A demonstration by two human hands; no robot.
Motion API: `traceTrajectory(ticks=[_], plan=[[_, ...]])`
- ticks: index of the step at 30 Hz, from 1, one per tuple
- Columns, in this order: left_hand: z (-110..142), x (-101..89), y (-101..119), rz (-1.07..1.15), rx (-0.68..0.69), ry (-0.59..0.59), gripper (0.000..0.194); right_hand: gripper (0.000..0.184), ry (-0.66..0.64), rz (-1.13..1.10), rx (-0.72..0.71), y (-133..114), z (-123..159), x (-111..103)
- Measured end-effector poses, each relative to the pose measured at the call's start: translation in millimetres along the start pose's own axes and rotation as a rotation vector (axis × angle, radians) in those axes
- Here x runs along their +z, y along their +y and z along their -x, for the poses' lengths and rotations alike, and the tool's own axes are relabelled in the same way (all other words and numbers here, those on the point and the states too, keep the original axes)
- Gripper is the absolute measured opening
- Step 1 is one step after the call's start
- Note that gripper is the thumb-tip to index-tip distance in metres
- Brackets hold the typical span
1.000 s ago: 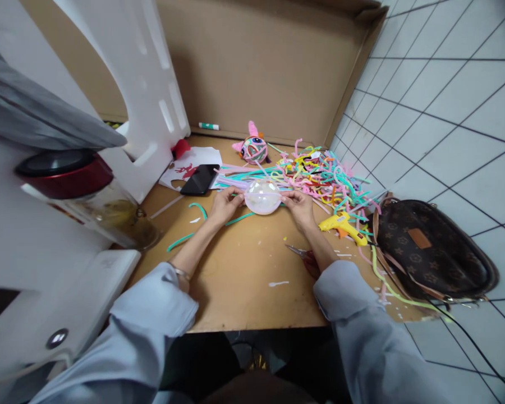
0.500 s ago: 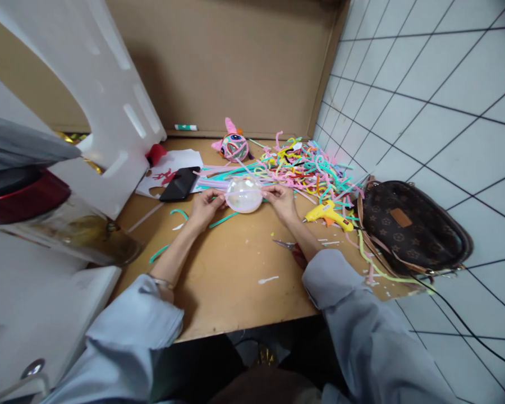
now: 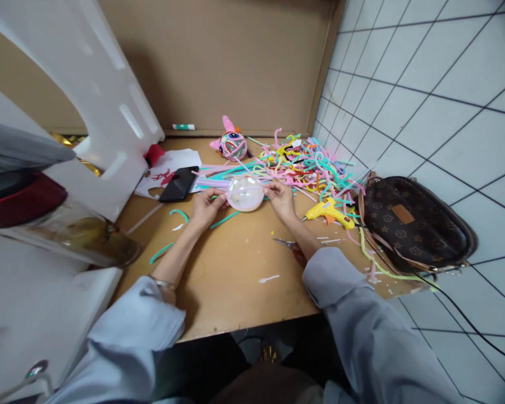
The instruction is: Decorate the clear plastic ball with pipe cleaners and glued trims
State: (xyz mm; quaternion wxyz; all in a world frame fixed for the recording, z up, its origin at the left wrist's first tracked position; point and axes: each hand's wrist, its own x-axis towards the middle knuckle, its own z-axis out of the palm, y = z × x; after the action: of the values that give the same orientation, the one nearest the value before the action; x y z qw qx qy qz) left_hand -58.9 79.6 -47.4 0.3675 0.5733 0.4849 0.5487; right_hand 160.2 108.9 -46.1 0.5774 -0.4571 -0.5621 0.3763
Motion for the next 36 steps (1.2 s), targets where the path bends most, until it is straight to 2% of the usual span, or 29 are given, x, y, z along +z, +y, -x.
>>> traceTrajectory(ticks=[14,22,30,36], plan=[[1.5,2.4,0.2,-0.072,0.101,-0.079,0.023,0.018,-0.026,0.014,-0.021,-7.0,2.9,-14.1],[4.2,-0.7,8.6,-0.331,0.240,-0.072,0.019,0.024,-0.006,0.041,-0.034,-9.4,5.6,-18.5],[5.2,0.7,6.9,-0.216,0.159,-0.108,0.021,0.023,-0.009,0.022,-0.018,-6.8,4.9,-19.4],[5.1,0.7,4.9,-0.218,0.180,-0.094,0.021,0.022,-0.019,0.021,-0.027,-7.4,4.8,-20.2]])
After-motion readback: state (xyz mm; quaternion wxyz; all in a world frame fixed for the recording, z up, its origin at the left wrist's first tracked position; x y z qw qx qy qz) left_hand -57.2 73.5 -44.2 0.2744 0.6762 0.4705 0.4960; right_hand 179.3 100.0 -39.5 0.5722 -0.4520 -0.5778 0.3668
